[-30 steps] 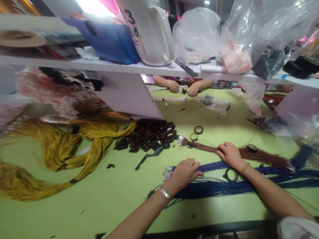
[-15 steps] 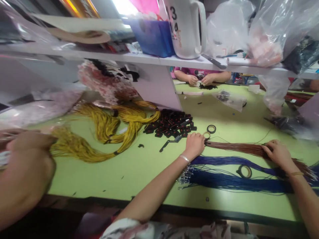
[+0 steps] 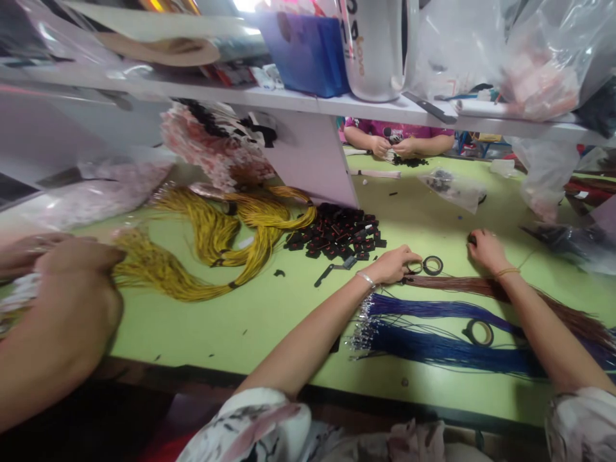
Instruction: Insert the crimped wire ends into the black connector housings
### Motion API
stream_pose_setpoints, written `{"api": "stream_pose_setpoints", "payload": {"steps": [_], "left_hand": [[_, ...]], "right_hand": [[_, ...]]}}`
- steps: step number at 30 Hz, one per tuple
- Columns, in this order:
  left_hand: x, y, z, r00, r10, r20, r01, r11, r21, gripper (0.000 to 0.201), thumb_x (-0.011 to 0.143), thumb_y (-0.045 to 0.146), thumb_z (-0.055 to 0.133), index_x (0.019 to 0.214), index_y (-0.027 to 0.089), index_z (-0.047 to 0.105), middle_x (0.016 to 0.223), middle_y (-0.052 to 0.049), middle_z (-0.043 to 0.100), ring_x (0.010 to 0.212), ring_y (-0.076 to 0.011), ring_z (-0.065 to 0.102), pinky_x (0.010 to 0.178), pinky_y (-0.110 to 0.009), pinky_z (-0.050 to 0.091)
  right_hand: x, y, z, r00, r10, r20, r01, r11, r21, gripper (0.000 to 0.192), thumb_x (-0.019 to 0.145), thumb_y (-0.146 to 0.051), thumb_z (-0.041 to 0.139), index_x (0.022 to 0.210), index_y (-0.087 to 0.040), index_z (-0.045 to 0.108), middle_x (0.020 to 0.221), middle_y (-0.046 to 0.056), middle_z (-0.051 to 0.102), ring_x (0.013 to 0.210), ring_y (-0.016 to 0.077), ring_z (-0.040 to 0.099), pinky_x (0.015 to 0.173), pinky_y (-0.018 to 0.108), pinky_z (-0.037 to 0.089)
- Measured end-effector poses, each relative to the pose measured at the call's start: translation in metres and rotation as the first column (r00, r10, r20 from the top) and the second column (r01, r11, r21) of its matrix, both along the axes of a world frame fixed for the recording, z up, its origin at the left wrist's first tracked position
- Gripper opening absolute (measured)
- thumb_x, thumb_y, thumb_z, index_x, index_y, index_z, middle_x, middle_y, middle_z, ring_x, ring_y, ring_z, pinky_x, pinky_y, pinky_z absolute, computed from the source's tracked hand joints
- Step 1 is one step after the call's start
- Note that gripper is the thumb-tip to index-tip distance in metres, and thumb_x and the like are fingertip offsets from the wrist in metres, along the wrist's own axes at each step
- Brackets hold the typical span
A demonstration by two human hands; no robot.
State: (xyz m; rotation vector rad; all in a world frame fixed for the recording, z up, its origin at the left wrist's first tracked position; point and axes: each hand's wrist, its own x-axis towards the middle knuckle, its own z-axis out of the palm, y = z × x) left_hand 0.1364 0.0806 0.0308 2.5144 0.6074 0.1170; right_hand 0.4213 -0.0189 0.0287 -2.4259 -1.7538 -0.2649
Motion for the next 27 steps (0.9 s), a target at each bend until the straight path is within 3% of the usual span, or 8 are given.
{"api": "stream_pose_setpoints", "payload": {"steps": [2,4,7,11,15,19,22,27], "left_hand": [[0.000,0.002,-0.001,0.999,-0.018,0.040,0.019,1.000,-0.011,0.042,0.077,0.016,0.054,0.117,0.024,0.060,0.108,-0.006,0.058,0.090,-0.0176,0.058,0.081,-0.027,0.044],[0.000,0.003,-0.003,0.998,-0.009,0.061,0.008,1.000,0.007,0.043,0.075,0.016,0.056,0.117,0.024,0.058,0.108,-0.005,0.058,0.091,-0.0185,0.057,0.081,-0.028,0.044],[0.000,0.004,-0.007,0.999,0.006,0.047,-0.010,0.997,0.070,0.028,0.080,0.020,0.052,0.105,0.026,0.062,0.105,-0.004,0.058,0.085,-0.0174,0.056,0.076,-0.028,0.043],[-0.002,0.014,-0.013,0.989,0.145,0.024,-0.147,0.980,0.132,0.016,0.084,0.025,0.047,0.085,0.021,0.063,0.094,-0.005,0.056,0.077,-0.0170,0.054,0.072,-0.028,0.042],[0.001,0.026,-0.016,0.943,0.308,0.125,-0.320,0.943,0.093,0.013,0.083,0.025,0.050,0.080,0.017,0.060,0.085,-0.006,0.054,0.079,-0.0186,0.053,0.076,-0.030,0.042],[0.009,0.029,-0.016,0.913,0.363,0.185,-0.375,0.927,0.033,0.008,0.081,0.020,0.051,0.080,0.018,0.059,0.084,-0.006,0.057,0.080,-0.0189,0.053,0.078,-0.032,0.043],[0.013,0.031,-0.017,0.923,0.321,0.212,-0.335,0.941,0.035,0.014,0.080,0.015,0.048,0.085,0.017,0.060,0.088,-0.007,0.059,0.085,-0.0196,0.054,0.082,-0.033,0.044],[0.009,0.035,-0.017,0.944,0.305,0.130,-0.322,0.935,0.147,0.027,0.074,0.007,0.047,0.094,0.016,0.063,0.115,-0.013,0.054,0.100,-0.0221,0.056,0.091,-0.035,0.044]], "right_hand": [[-0.020,0.001,0.001,1.000,0.025,0.019,-0.026,0.997,0.070,0.030,0.084,-0.026,0.051,0.108,-0.009,0.060,0.108,0.020,0.060,0.094,0.0276,0.053,0.075,0.033,0.037],[-0.048,-0.004,0.005,0.994,0.099,-0.055,-0.095,0.992,0.078,0.029,0.090,-0.033,0.045,0.102,-0.012,0.061,0.103,0.017,0.062,0.092,0.0254,0.054,0.075,0.032,0.036],[-0.087,-0.013,0.010,0.963,0.071,-0.261,-0.115,0.981,-0.155,0.046,0.089,-0.059,0.042,0.087,-0.017,0.060,0.079,0.009,0.065,0.067,0.0188,0.055,0.060,0.028,0.033],[-0.111,-0.023,0.004,0.955,0.106,-0.279,-0.171,0.960,-0.221,0.048,0.085,-0.064,0.046,0.087,-0.018,0.059,0.075,0.006,0.065,0.063,0.0175,0.054,0.056,0.027,0.027],[-0.114,-0.031,-0.001,0.899,0.321,-0.297,-0.382,0.907,-0.177,0.039,0.093,-0.048,0.042,0.075,-0.019,0.061,0.075,0.006,0.065,0.068,0.0162,0.055,0.059,0.027,0.027],[-0.107,-0.028,0.009,0.809,0.344,-0.476,-0.431,0.899,-0.082,0.039,0.092,-0.051,0.043,0.081,-0.019,0.064,0.076,0.004,0.065,0.067,0.0146,0.054,0.061,0.025,0.032],[-0.095,-0.015,0.016,0.762,0.367,-0.533,-0.393,0.917,0.070,0.032,0.094,-0.041,0.041,0.093,-0.019,0.065,0.087,0.005,0.067,0.076,0.0153,0.056,0.068,0.025,0.038],[-0.072,0.022,0.009,0.853,0.281,-0.440,-0.266,0.959,0.097,0.028,0.089,-0.022,0.046,0.109,-0.017,0.064,0.098,0.009,0.067,0.085,0.0184,0.058,0.078,0.028,0.041]]}}
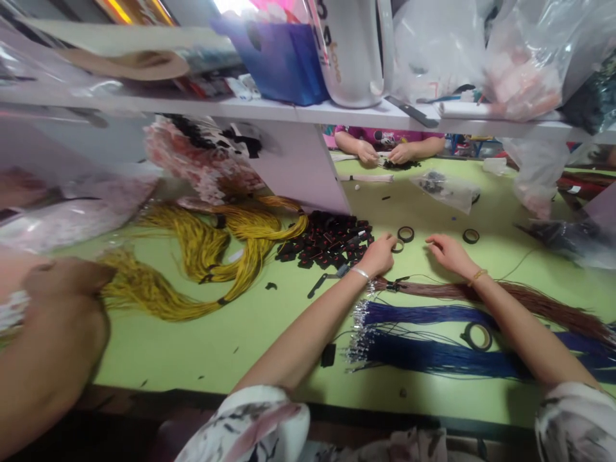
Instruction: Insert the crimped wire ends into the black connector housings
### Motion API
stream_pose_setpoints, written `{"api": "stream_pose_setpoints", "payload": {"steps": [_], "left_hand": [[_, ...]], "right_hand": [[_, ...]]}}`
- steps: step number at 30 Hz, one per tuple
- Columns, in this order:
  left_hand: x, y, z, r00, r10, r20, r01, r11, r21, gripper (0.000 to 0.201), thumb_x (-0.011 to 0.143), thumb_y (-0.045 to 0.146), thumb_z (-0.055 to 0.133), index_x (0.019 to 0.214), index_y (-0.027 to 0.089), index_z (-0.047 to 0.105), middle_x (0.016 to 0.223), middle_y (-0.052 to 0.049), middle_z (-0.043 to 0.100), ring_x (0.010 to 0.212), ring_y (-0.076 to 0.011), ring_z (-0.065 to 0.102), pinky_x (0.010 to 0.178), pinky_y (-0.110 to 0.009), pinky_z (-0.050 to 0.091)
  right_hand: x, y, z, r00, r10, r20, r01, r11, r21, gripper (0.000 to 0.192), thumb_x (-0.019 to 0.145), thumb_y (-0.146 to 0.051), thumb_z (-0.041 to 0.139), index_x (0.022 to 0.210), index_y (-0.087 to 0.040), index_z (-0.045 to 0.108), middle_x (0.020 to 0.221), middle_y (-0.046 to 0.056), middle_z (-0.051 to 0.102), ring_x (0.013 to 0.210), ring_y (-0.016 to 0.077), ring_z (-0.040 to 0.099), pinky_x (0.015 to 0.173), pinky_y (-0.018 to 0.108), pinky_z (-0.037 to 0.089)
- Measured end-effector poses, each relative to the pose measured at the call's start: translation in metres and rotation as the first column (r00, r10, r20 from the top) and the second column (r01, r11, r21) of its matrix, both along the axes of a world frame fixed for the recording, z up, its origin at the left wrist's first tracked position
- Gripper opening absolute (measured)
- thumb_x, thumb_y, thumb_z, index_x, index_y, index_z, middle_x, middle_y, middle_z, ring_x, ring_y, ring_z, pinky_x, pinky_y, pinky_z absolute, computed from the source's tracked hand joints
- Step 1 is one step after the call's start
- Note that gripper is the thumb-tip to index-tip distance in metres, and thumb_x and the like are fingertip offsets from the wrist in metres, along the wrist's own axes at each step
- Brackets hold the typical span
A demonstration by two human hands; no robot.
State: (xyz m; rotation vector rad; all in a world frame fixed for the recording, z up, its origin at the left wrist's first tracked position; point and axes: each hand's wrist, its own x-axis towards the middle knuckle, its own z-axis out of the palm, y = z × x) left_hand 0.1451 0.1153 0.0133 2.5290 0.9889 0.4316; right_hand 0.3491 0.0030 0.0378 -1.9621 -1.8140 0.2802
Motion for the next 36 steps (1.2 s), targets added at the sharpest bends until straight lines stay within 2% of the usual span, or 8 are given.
{"api": "stream_pose_setpoints", "payload": {"steps": [4,10,15,18,22,29,32,36], "left_hand": [[0.002,-0.003,0.001,1.000,-0.002,-0.029,0.006,0.990,0.143,0.026,0.076,0.021,0.057,0.100,0.015,0.062,0.131,-0.015,0.046,0.116,-0.0279,0.049,0.099,-0.038,0.040],[0.016,0.003,-0.007,0.996,-0.024,-0.091,0.027,0.999,0.038,0.016,0.083,0.024,0.050,0.079,0.015,0.062,0.104,-0.012,0.058,0.094,-0.0216,0.057,0.087,-0.034,0.045],[0.012,0.029,-0.009,0.991,0.027,-0.132,-0.019,0.998,0.060,0.017,0.083,0.017,0.046,0.082,0.013,0.062,0.101,-0.015,0.058,0.094,-0.0235,0.057,0.086,-0.037,0.044],[0.015,0.033,-0.004,0.994,0.058,-0.093,-0.047,0.993,0.110,0.017,0.080,0.015,0.050,0.092,0.013,0.063,0.116,-0.017,0.055,0.109,-0.0272,0.053,0.094,-0.040,0.042],[0.031,0.011,0.011,0.993,-0.027,0.115,0.010,0.990,0.143,0.032,0.082,0.023,0.054,0.112,0.013,0.059,0.128,-0.016,0.052,0.121,-0.0273,0.045,0.104,-0.042,0.036],[0.044,-0.035,0.039,0.926,-0.098,0.365,0.149,0.982,-0.114,0.030,0.084,0.022,0.052,0.113,0.015,0.058,0.109,-0.010,0.062,0.090,-0.0170,0.060,0.087,-0.033,0.048],[0.040,-0.055,0.047,0.920,-0.150,0.363,0.189,0.979,-0.076,0.033,0.084,0.023,0.053,0.115,0.016,0.057,0.113,-0.011,0.059,0.093,-0.0185,0.058,0.089,-0.036,0.047],[0.034,-0.102,0.054,0.887,-0.364,0.284,0.380,0.925,-0.002,0.024,0.087,0.024,0.047,0.105,0.020,0.062,0.107,-0.008,0.060,0.102,-0.0206,0.054,0.091,-0.036,0.044]], "right_hand": [[-0.005,0.027,-0.012,0.995,-0.039,0.088,0.041,0.999,-0.023,0.033,0.088,-0.019,0.045,0.118,-0.018,0.060,0.102,0.010,0.062,0.088,0.0201,0.057,0.080,0.030,0.041],[-0.025,0.057,-0.024,0.982,0.077,0.173,-0.070,0.996,-0.048,0.027,0.089,-0.030,0.050,0.111,-0.022,0.063,0.116,0.011,0.051,0.092,0.0217,0.053,0.078,0.031,0.041],[0.001,0.060,-0.027,0.995,-0.060,0.082,0.065,0.996,-0.055,0.022,0.088,-0.028,0.051,0.098,-0.015,0.065,0.111,0.012,0.052,0.089,0.0196,0.052,0.081,0.031,0.040],[0.016,0.049,-0.023,0.998,-0.062,-0.030,0.061,0.998,-0.015,0.020,0.086,-0.029,0.052,0.092,-0.015,0.065,0.101,0.009,0.057,0.084,0.0170,0.053,0.078,0.028,0.039],[0.018,0.028,-0.011,0.963,0.051,-0.264,-0.036,0.997,0.061,0.023,0.085,-0.034,0.050,0.087,-0.015,0.061,0.081,0.003,0.060,0.070,0.0131,0.049,0.067,0.024,0.038],[0.010,-0.012,0.011,0.846,0.145,-0.514,-0.115,0.989,0.089,0.029,0.086,-0.044,0.049,0.087,-0.015,0.056,0.073,-0.001,0.055,0.061,0.0107,0.044,0.058,0.022,0.035],[0.010,-0.019,0.010,0.887,0.094,-0.452,-0.061,0.994,0.088,0.029,0.088,-0.043,0.046,0.087,-0.016,0.056,0.074,0.001,0.057,0.063,0.0123,0.047,0.060,0.024,0.038],[0.012,-0.013,-0.004,0.994,-0.053,-0.099,0.061,0.995,0.077,0.019,0.085,-0.030,0.051,0.094,-0.016,0.061,0.089,0.006,0.063,0.077,0.0174,0.053,0.073,0.028,0.039]]}}
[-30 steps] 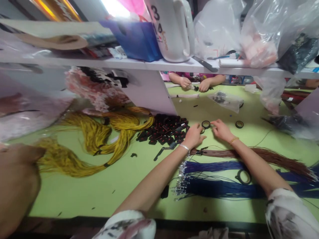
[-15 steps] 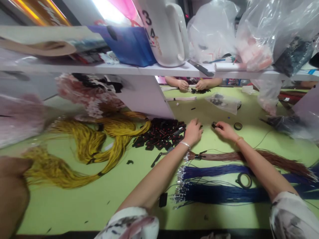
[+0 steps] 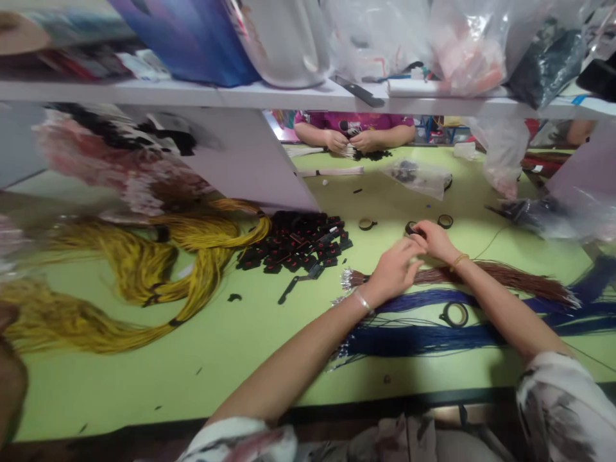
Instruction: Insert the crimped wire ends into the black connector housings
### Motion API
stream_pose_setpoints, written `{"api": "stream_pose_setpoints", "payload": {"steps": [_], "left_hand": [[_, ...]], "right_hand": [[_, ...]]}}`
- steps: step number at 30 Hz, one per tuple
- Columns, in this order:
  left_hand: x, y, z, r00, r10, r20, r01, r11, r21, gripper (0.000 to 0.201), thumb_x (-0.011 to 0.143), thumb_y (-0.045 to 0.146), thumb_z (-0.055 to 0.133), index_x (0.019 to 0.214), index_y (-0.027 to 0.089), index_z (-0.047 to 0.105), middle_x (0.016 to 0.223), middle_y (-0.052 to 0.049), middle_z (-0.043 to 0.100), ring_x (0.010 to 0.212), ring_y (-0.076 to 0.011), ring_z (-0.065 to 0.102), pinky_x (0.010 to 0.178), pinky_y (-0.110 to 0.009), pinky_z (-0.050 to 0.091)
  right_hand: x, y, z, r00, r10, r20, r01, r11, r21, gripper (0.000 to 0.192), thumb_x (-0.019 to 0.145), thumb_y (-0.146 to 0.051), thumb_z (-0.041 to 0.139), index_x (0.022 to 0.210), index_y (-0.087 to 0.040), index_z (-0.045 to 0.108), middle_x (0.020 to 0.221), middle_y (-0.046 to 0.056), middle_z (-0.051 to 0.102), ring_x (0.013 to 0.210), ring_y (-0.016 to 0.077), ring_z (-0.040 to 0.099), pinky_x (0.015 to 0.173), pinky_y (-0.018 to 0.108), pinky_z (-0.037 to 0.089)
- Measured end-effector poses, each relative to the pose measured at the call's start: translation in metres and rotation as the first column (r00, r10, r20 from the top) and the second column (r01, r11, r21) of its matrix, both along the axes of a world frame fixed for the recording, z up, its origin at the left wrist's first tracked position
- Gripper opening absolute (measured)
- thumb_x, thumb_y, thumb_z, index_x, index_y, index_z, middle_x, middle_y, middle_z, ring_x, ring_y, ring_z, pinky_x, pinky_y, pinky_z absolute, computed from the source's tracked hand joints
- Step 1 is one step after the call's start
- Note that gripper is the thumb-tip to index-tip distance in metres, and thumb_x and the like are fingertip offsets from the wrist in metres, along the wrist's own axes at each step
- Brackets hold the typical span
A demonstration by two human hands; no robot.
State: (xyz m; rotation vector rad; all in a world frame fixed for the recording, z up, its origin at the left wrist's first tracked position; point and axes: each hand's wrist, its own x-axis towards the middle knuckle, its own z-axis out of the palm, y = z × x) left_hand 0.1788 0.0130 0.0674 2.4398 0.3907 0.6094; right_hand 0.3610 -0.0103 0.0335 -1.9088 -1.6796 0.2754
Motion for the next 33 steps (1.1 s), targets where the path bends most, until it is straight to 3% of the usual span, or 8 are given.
{"api": "stream_pose_setpoints", "payload": {"steps": [5,14,19,21,24,28,31,33], "left_hand": [[0.001,-0.061,-0.014,0.893,-0.264,-0.365,0.320,0.942,0.100,0.019,0.080,0.032,0.059,0.089,0.017,0.065,0.093,-0.010,0.059,0.090,-0.0234,0.054,0.081,-0.037,0.044],[0.009,-0.086,-0.044,0.889,-0.239,-0.389,0.294,0.952,0.088,0.014,0.083,0.019,0.046,0.084,0.015,0.060,0.091,-0.012,0.060,0.084,-0.0219,0.053,0.077,-0.037,0.043],[0.009,-0.079,-0.030,0.959,-0.165,-0.231,0.116,0.971,-0.211,0.005,0.076,0.017,0.049,0.076,0.018,0.054,0.077,-0.005,0.058,0.070,-0.0160,0.051,0.066,-0.029,0.041],[0.012,-0.074,-0.022,0.977,-0.137,-0.161,0.056,0.901,-0.430,0.004,0.074,0.017,0.049,0.071,0.018,0.052,0.069,-0.001,0.055,0.063,-0.0131,0.047,0.060,-0.026,0.039],[0.020,-0.070,-0.014,0.988,-0.148,-0.048,0.060,0.649,-0.759,0.002,0.069,0.017,0.051,0.068,0.017,0.050,0.063,0.002,0.053,0.059,-0.0105,0.047,0.059,-0.024,0.038],[0.028,-0.065,-0.006,0.986,-0.164,0.013,0.076,0.389,-0.918,0.003,0.067,0.018,0.053,0.066,0.016,0.050,0.059,0.003,0.052,0.056,-0.0086,0.047,0.059,-0.023,0.037],[0.031,-0.052,0.000,0.961,-0.276,0.003,0.150,0.513,-0.845,0.009,0.071,0.022,0.058,0.070,0.014,0.054,0.063,0.001,0.055,0.059,-0.0092,0.049,0.060,-0.023,0.038],[0.035,-0.035,0.002,0.961,-0.270,-0.064,0.150,0.701,-0.698,0.017,0.076,0.032,0.060,0.077,0.015,0.057,0.068,0.000,0.057,0.062,-0.0108,0.050,0.061,-0.024,0.039]], "right_hand": [[0.000,-0.002,-0.003,0.997,0.051,0.065,-0.049,0.998,-0.031,0.032,0.080,-0.024,0.057,0.111,-0.016,0.059,0.112,0.011,0.060,0.079,0.0166,0.055,0.079,0.029,0.042],[-0.014,-0.120,0.037,0.969,0.103,-0.223,-0.101,0.995,0.021,0.022,0.091,-0.035,0.046,0.094,-0.018,0.060,0.086,0.004,0.065,0.073,0.0151,0.057,0.069,0.027,0.044],[-0.024,-0.174,0.023,0.979,0.179,-0.097,-0.189,0.977,-0.099,0.031,0.082,-0.044,0.061,0.104,-0.022,0.060,0.088,0.005,0.066,0.078,0.0196,0.059,0.070,0.031,0.045],[-0.025,-0.185,0.015,0.987,0.147,-0.064,-0.149,0.988,-0.028,0.038,0.084,-0.039,0.059,0.117,-0.023,0.055,0.103,0.008,0.066,0.090,0.0222,0.060,0.079,0.035,0.045],[-0.023,-0.190,0.012,0.997,0.063,-0.040,-0.060,0.996,0.069,0.034,0.088,-0.030,0.050,0.122,-0.024,0.053,0.106,0.010,0.065,0.095,0.0232,0.059,0.084,0.039,0.044],[-0.019,-0.191,0.025,0.995,0.059,-0.078,-0.059,0.998,0.004,0.038,0.084,-0.034,0.055,0.121,-0.027,0.057,0.091,0.008,0.065,0.082,0.0234,0.057,0.077,0.039,0.045],[-0.018,-0.190,0.026,0.914,-0.055,-0.403,0.025,0.997,-0.079,0.032,0.087,-0.042,0.051,0.114,-0.026,0.059,0.073,0.003,0.060,0.064,0.0181,0.054,0.060,0.031,0.044],[-0.017,-0.188,0.020,0.768,-0.143,-0.624,0.084,0.989,-0.123,0.029,0.088,-0.045,0.049,0.104,-0.024,0.060,0.060,-0.002,0.050,0.051,0.0138,0.045,0.049,0.027,0.036]]}}
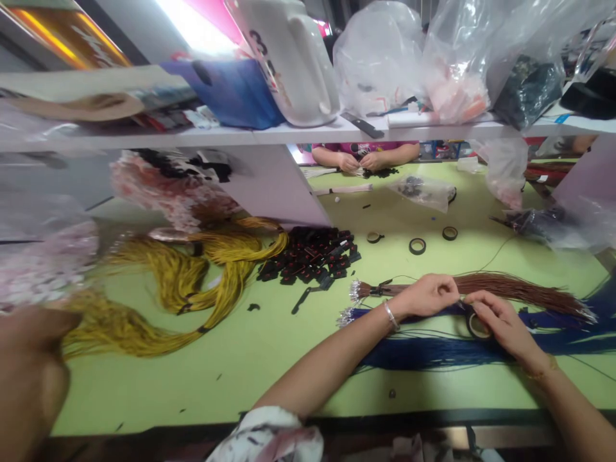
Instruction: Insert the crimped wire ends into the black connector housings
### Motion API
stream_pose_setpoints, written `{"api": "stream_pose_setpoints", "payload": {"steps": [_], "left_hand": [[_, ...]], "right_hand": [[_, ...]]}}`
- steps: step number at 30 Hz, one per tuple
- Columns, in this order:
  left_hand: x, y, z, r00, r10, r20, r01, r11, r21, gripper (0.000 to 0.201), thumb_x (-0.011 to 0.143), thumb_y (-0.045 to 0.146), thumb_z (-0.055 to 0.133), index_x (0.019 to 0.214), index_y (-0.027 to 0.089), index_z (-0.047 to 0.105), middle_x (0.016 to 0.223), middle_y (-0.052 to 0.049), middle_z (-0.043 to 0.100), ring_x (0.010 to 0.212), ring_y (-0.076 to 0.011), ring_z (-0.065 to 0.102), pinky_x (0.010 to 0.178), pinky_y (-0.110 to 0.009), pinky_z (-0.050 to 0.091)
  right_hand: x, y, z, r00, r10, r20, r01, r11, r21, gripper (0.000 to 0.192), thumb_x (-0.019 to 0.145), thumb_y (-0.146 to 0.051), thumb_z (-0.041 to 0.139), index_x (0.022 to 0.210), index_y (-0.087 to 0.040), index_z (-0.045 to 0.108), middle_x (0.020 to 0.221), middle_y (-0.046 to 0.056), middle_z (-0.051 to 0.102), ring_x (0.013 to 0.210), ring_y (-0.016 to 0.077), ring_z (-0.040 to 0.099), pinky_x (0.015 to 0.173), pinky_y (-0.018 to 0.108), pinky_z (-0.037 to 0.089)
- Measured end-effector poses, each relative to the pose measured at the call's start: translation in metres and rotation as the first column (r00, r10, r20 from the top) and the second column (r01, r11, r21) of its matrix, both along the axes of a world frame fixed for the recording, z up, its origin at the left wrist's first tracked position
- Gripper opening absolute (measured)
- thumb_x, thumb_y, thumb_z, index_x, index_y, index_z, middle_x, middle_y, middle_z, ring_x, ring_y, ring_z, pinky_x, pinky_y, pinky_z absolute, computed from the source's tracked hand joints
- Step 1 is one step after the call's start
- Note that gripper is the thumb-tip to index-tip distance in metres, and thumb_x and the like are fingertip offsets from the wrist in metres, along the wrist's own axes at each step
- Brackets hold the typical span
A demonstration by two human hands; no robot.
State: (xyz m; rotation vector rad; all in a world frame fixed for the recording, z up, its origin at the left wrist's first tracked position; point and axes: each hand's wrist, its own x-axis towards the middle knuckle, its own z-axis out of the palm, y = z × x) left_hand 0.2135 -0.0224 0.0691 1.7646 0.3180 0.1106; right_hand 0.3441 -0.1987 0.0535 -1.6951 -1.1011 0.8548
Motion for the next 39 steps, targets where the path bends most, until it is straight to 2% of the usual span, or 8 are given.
{"api": "stream_pose_setpoints", "payload": {"steps": [2,4,6,11,14,18,27,39], "left_hand": [[0.008,0.023,-0.004,0.979,0.202,-0.006,-0.189,0.924,0.333,0.025,0.079,0.040,0.059,0.086,0.016,0.059,0.076,-0.003,0.059,0.068,-0.0134,0.052,0.063,-0.027,0.040],[0.018,0.048,-0.016,0.898,0.441,0.011,-0.346,0.690,0.635,0.028,0.080,0.041,0.059,0.094,0.016,0.059,0.092,-0.007,0.060,0.077,-0.0171,0.054,0.067,-0.030,0.040],[0.028,0.069,-0.031,0.865,0.497,-0.072,-0.250,0.550,0.797,0.028,0.080,0.038,0.061,0.098,0.017,0.061,0.101,-0.010,0.058,0.079,-0.0187,0.055,0.066,-0.031,0.039],[0.022,0.092,-0.056,0.989,0.148,-0.027,0.000,0.181,0.983,0.022,0.092,0.019,0.038,0.092,0.015,0.060,0.094,-0.010,0.058,0.078,-0.0175,0.053,0.063,-0.032,0.035],[0.001,0.094,-0.053,0.987,-0.114,0.112,-0.124,-0.099,0.987,0.021,0.094,0.018,0.036,0.096,0.015,0.057,0.087,-0.008,0.060,0.074,-0.0165,0.051,0.063,-0.033,0.033],[-0.020,0.098,-0.040,0.945,-0.225,0.237,-0.295,-0.275,0.915,0.014,0.092,0.016,0.042,0.100,0.016,0.054,0.088,-0.006,0.062,0.073,-0.0149,0.050,0.064,-0.033,0.031],[-0.022,0.135,-0.046,0.958,-0.066,0.280,-0.288,-0.214,0.934,0.018,0.092,0.017,0.043,0.104,0.020,0.056,0.085,-0.005,0.063,0.074,-0.0161,0.049,0.071,-0.035,0.031],[-0.004,0.165,-0.051,0.955,0.292,0.050,-0.081,0.095,0.992,0.026,0.086,0.017,0.042,0.099,0.022,0.065,0.098,-0.010,0.063,0.094,-0.0244,0.052,0.082,-0.039,0.031]], "right_hand": [[0.001,0.001,-0.007,0.979,-0.067,-0.192,0.074,0.997,0.029,0.027,0.085,-0.045,0.056,0.099,-0.023,0.059,0.057,-0.004,0.044,0.048,0.0117,0.041,0.048,0.025,0.033],[0.003,0.002,-0.013,0.943,-0.109,-0.314,0.141,0.987,0.082,0.027,0.082,-0.043,0.061,0.099,-0.022,0.057,0.056,-0.005,0.041,0.050,0.0110,0.040,0.051,0.025,0.033],[0.005,0.002,-0.017,0.913,-0.121,-0.388,0.176,0.978,0.109,0.026,0.082,-0.042,0.062,0.097,-0.021,0.057,0.055,-0.006,0.039,0.051,0.0105,0.039,0.053,0.025,0.033],[0.006,-0.005,-0.023,0.890,-0.112,-0.442,0.175,0.979,0.106,0.026,0.083,-0.040,0.063,0.097,-0.019,0.057,0.058,-0.005,0.042,0.052,0.0097,0.037,0.053,0.025,0.029],[0.006,-0.009,-0.024,0.894,-0.114,-0.434,0.179,0.977,0.111,0.027,0.083,-0.041,0.062,0.098,-0.019,0.057,0.061,-0.003,0.045,0.054,0.0099,0.038,0.054,0.025,0.030],[0.002,-0.011,-0.022,0.894,-0.108,-0.435,0.172,0.979,0.109,0.026,0.085,-0.043,0.060,0.097,-0.020,0.057,0.064,-0.002,0.047,0.056,0.0101,0.038,0.056,0.025,0.030],[-0.001,-0.013,-0.025,0.910,-0.051,-0.411,0.107,0.988,0.114,0.024,0.087,-0.041,0.056,0.098,-0.020,0.054,0.071,0.000,0.049,0.060,0.0112,0.040,0.058,0.026,0.030],[0.000,-0.008,-0.021,0.900,-0.112,-0.422,0.173,0.979,0.110,0.025,0.086,-0.043,0.059,0.096,-0.020,0.058,0.063,-0.002,0.049,0.059,0.0116,0.042,0.059,0.026,0.033]]}}
